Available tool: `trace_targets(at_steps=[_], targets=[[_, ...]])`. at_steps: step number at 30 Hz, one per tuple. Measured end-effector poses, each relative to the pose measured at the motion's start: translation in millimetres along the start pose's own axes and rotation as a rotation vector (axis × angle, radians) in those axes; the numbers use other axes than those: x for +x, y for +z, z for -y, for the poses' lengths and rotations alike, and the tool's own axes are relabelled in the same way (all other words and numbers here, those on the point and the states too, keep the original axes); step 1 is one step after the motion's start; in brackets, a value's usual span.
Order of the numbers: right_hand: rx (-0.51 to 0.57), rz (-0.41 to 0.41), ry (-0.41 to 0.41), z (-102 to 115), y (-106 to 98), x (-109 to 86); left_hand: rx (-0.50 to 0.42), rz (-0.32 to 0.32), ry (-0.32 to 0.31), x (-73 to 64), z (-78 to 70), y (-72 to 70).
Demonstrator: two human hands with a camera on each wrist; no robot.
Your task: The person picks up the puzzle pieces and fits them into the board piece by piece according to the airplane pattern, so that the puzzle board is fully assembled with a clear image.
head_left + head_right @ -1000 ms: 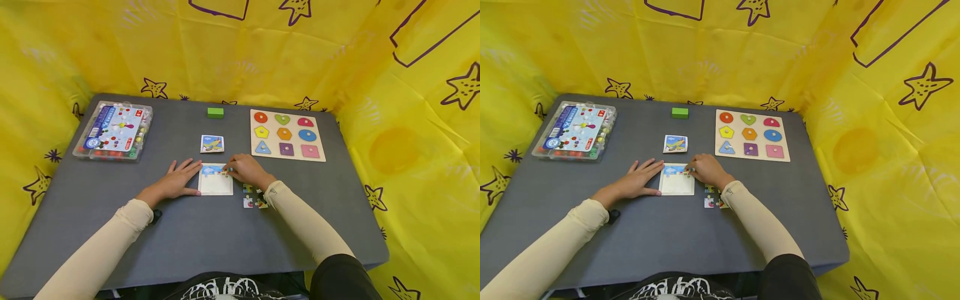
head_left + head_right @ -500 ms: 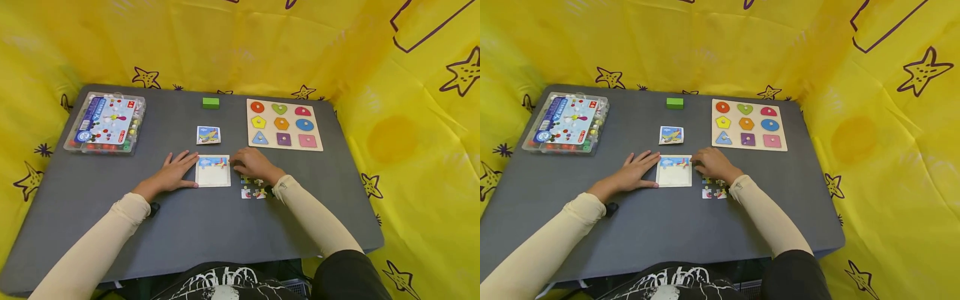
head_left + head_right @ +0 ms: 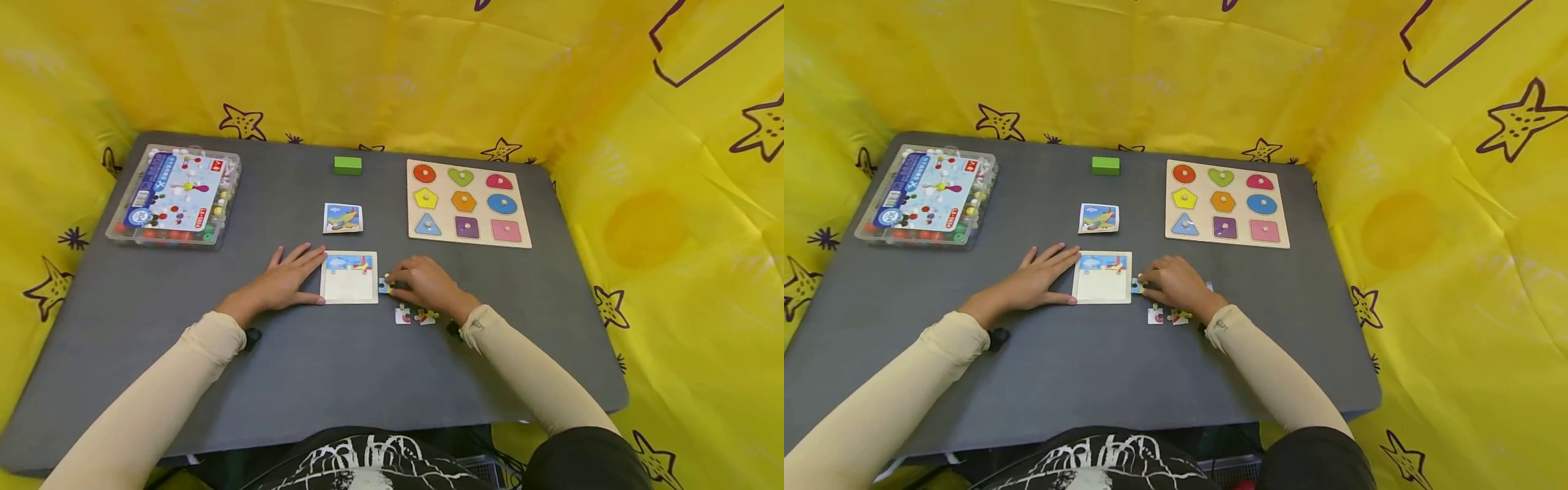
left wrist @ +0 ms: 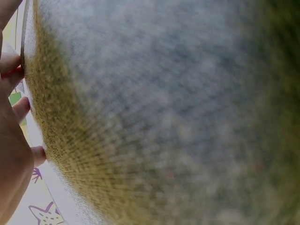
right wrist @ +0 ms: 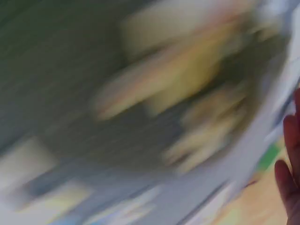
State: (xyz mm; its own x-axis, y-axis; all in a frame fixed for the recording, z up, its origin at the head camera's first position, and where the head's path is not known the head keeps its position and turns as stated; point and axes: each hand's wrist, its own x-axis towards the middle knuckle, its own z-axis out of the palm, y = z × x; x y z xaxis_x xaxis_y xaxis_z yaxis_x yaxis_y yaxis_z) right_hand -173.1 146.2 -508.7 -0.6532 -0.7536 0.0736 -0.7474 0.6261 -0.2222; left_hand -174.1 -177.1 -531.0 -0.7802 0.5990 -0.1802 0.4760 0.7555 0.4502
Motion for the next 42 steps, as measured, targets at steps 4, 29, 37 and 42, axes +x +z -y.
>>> trace_targets(at_steps=[4, 29, 37, 42], targets=[[-0.029, -0.010, -0.028, 30.1, 3.0, 35.9, -0.006, -0.011, 0.002, 0.7, -0.6, 1.4], [-0.054, 0.002, 0.061, 53.8, 18.8, 74.5, 0.001, -0.015, -0.003, 0.2, -5.4, -1.9], [-0.076, 0.013, 0.086, 54.2, 22.7, 74.8, -0.005, -0.012, 0.009, 3.0, -6.4, -0.4], [-0.044, 0.002, 0.064, 51.4, 16.8, 77.2, 0.002, -0.011, -0.004, 2.6, -2.6, -1.0]])
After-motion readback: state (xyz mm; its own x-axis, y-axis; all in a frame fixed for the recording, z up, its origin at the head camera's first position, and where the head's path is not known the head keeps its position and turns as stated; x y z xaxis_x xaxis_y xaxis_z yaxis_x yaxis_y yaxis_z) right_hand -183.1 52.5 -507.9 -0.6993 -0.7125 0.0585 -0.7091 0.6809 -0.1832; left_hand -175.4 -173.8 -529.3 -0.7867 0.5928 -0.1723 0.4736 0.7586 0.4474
